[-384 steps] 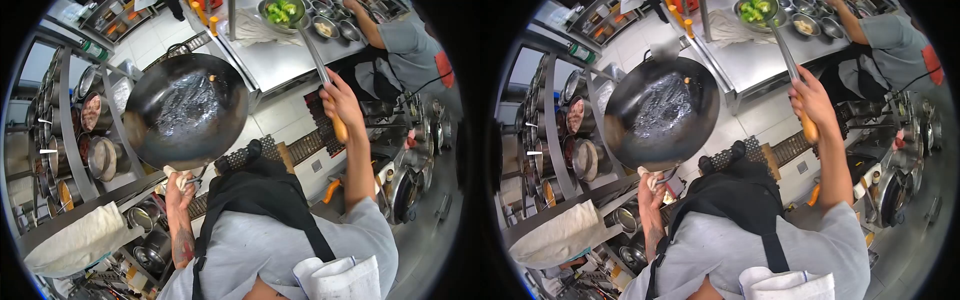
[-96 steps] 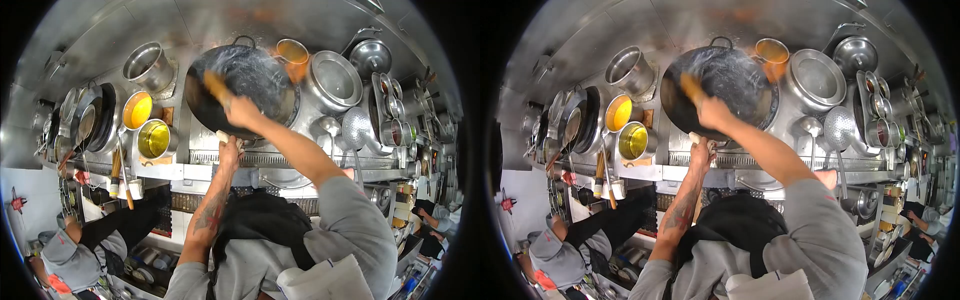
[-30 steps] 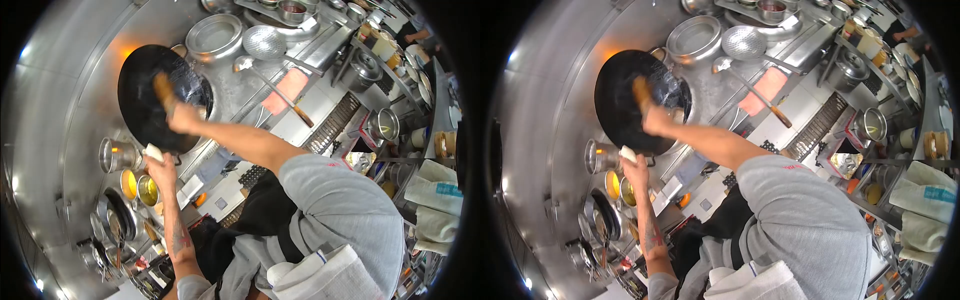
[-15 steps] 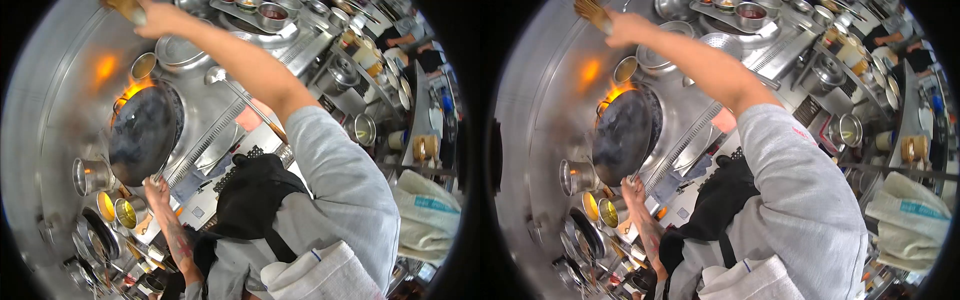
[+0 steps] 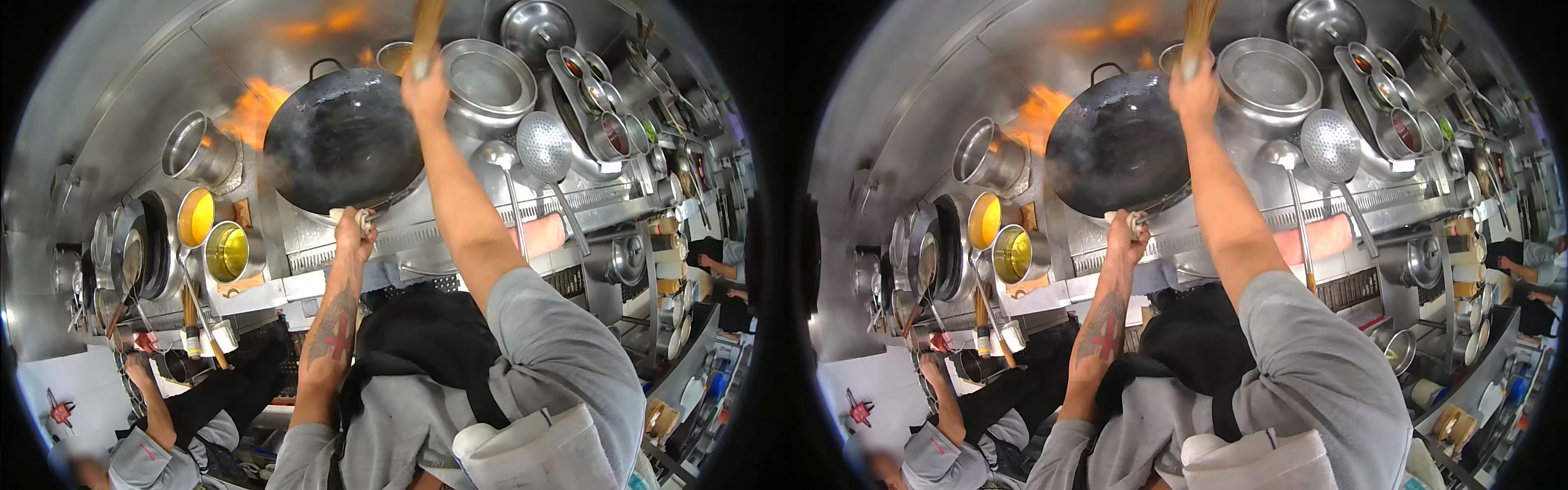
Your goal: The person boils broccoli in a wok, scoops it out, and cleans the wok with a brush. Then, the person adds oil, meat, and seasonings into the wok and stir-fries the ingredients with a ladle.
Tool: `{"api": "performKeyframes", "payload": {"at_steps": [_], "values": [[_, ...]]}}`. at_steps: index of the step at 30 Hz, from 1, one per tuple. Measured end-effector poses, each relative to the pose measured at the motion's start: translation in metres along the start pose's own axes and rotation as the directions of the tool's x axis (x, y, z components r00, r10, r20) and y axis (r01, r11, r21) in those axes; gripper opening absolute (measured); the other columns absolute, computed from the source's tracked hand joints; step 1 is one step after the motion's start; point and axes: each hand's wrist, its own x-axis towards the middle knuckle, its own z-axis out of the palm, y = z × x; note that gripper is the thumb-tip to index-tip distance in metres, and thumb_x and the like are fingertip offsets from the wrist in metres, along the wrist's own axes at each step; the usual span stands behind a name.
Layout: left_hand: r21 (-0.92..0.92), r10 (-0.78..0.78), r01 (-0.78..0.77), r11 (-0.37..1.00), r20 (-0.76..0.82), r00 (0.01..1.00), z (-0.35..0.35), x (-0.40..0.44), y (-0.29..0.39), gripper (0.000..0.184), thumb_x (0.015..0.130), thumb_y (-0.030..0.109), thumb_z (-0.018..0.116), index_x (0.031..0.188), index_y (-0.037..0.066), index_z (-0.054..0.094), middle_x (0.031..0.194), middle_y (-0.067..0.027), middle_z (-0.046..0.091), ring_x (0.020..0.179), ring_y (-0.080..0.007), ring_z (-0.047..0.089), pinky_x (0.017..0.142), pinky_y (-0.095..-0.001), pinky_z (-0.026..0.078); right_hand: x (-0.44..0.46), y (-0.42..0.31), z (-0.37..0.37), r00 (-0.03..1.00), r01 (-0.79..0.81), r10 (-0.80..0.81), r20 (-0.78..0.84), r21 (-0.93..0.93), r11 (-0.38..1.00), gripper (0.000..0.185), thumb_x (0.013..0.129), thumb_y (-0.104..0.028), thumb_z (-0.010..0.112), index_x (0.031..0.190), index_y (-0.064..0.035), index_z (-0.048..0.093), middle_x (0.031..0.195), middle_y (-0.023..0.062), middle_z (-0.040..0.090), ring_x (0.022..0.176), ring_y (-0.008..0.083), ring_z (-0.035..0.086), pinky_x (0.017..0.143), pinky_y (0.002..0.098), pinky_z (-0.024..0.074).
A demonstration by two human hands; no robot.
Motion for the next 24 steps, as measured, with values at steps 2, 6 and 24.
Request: {"api": "performKeyframes", "payload": {"at_steps": [2,6,24], "values": [[-0.018,-0.025,0.025,1.000,0.007,1.000,-0.004,-0.004,0.002,0.024,0.096,0.025,0.044,0.095,0.005,0.056,0.079,-0.0099,0.061,0.053,-0.0183,0.049,0.041,-0.0280,0.036,-0.036,0.050,0.029,0.685,0.337,0.135,0.716,-0.475,0.813,0.041,0.080,-0.034,0.067,0.113,-0.0094,0.067,0.109,0.0213,0.068,0.105,0.0368,0.064,0.091,0.0442,0.0521],[-0.056,-0.025,0.024,0.998,-0.028,0.999,0.008,-0.017,0.013,0.019,0.096,0.021,0.045,0.094,0.004,0.054,0.081,-0.0105,0.061,0.053,-0.0189,0.048,0.042,-0.0288,0.035,-0.103,-0.008,0.009,0.121,0.596,-0.036,0.992,-0.043,0.802,0.036,0.075,-0.039,0.070,0.106,-0.0210,0.074,0.107,0.0189,0.070,0.103,0.0330,0.067,0.088,0.0417,0.0545],[0.065,-0.111,0.107,0.992,0.050,0.993,-0.022,-0.015,0.019,0.029,0.099,0.034,0.042,0.104,0.008,0.055,0.086,-0.0145,0.065,0.067,-0.0223,0.060,0.054,-0.0330,0.049,0.047,0.036,-0.008,0.325,0.823,-0.035,0.945,-0.264,0.503,0.037,0.079,-0.030,0.065,0.112,-0.0133,0.066,0.098,0.0154,0.069,0.086,0.0319,0.067,0.078,0.0420,0.0525]]}}
